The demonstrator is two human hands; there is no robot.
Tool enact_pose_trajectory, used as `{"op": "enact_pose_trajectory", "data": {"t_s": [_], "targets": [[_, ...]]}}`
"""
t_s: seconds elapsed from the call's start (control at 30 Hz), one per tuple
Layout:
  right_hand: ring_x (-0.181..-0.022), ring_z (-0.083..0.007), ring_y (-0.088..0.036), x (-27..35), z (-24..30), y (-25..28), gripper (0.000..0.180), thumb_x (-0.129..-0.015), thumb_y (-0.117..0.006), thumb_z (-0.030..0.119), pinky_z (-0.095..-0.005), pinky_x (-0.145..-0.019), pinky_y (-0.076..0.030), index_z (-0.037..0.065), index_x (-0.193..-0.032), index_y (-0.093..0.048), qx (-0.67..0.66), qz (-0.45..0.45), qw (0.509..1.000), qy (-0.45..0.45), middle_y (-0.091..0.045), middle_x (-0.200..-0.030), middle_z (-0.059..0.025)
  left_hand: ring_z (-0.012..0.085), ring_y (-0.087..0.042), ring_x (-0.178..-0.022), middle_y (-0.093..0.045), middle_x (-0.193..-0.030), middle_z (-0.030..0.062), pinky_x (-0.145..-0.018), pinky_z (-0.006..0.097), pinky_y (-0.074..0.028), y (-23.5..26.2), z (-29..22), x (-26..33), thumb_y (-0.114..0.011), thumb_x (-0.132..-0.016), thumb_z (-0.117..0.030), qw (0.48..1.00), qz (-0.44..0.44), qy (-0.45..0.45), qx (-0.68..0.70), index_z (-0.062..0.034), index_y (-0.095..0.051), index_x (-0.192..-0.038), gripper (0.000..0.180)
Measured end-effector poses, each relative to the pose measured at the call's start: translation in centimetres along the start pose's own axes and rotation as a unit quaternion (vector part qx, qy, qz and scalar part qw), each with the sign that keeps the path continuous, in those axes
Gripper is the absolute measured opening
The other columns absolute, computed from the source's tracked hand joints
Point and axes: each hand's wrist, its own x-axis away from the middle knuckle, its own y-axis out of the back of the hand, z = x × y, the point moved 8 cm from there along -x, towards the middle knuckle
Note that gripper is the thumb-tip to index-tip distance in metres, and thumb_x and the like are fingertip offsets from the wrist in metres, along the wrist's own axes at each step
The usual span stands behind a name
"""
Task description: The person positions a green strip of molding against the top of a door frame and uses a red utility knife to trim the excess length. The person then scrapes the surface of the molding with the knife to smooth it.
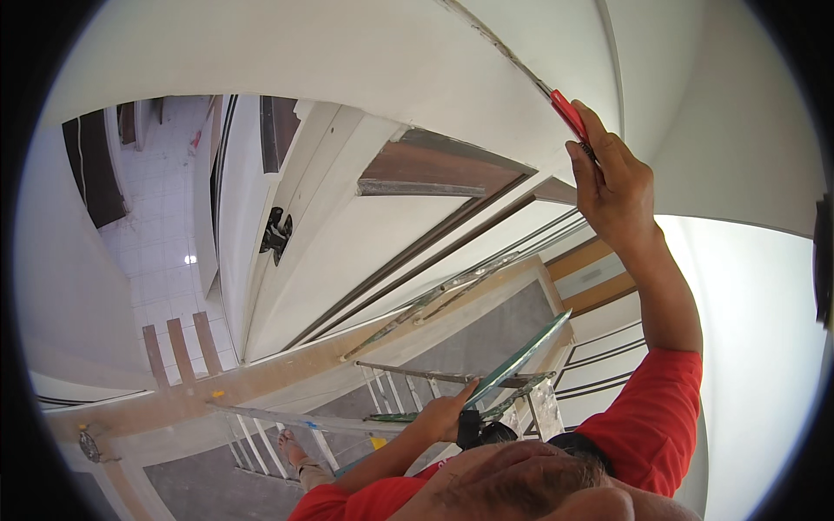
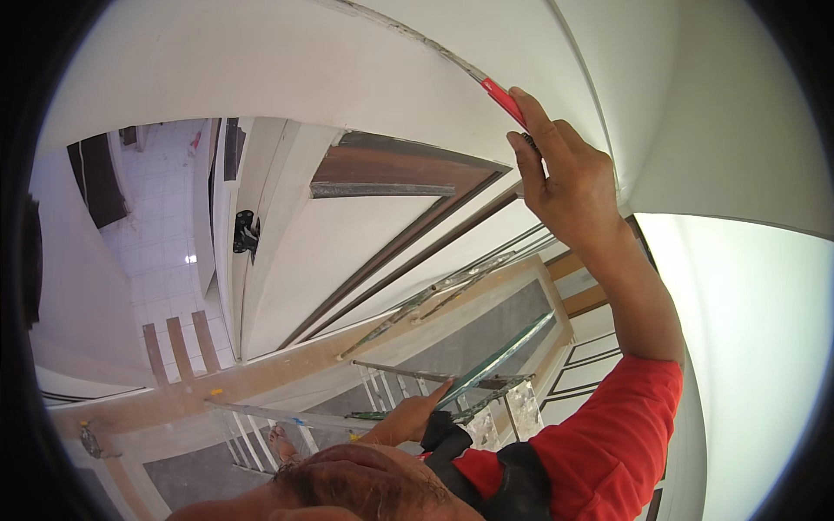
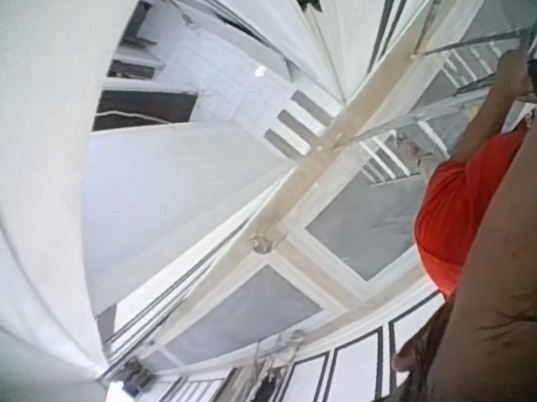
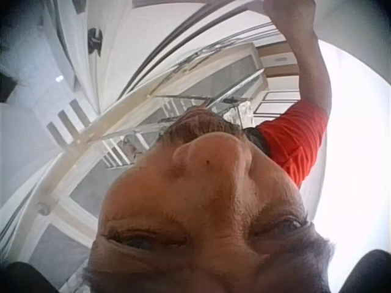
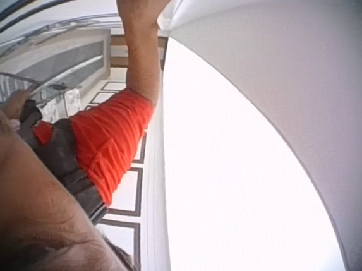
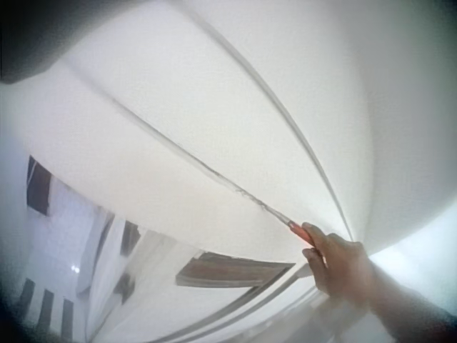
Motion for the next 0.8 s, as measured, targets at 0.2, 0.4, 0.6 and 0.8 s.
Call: {"op": "enact_pose_trajectory", "data": {"t_s": [0.2,0.4,0.6,0.8], "targets": [[-0.049,-0.0168,-0.055,-2.4,1.8,0.7,0.053,-0.093,-0.073,0.005,-0.0333,-0.046,-0.045,0.008,-0.144,-0.056,-0.048,-0.063,0.994,0.075,-0.061,-0.069,-0.0063,0.0483,-0.068,-0.086,-0.069,-0.088,0.0284,-0.078,0.051,-0.054,-0.3,0.2,0.0,-0.079,-0.077,-0.027,1.0,0.0,0.005,-0.005,-0.0186,-0.009,-0.165,0.113],[-0.049,-0.0178,-0.056,-2.6,2.2,0.5,0.053,-0.093,-0.073,0.006,-0.0324,-0.045,-0.045,0.008,-0.144,-0.056,-0.035,-0.054,0.995,0.082,-0.061,-0.069,-0.007,0.0487,-0.067,-0.085,-0.069,-0.087,0.029,-0.076,0.051,-0.053,-0.3,0.1,0.1,-0.078,-0.078,-0.026,1.0,0.016,0.016,-0.018,-0.0173,-0.008,-0.165,0.112],[-0.052,-0.0172,-0.058,0.0,-0.6,-0.8,0.05,-0.094,-0.073,0.006,-0.0329,-0.048,-0.047,0.008,-0.142,-0.058,0.018,-0.003,1.0,-0.001,-0.062,-0.071,-0.0079,0.0487,-0.068,-0.086,-0.07,-0.09,0.0293,-0.078,0.052,-0.053,0.2,-0.4,0.1,-0.077,-0.079,-0.027,1.0,0.01,0.015,-0.007,-0.0152,-0.007,-0.165,0.112],[-0.054,-0.0176,-0.058,-0.2,0.2,1.1,0.046,-0.094,-0.072,0.005,-0.0317,-0.05,-0.047,0.006,-0.139,-0.061,-0.05,-0.039,0.998,0.02,-0.063,-0.072,-0.0088,0.0486,-0.068,-0.09,-0.07,-0.093,0.0296,-0.081,0.051,-0.054,-0.2,-0.1,-0.1,-0.078,-0.079,-0.03,0.999,0.03,0.019,-0.008,-0.0166,-0.007,-0.165,0.113]]}}
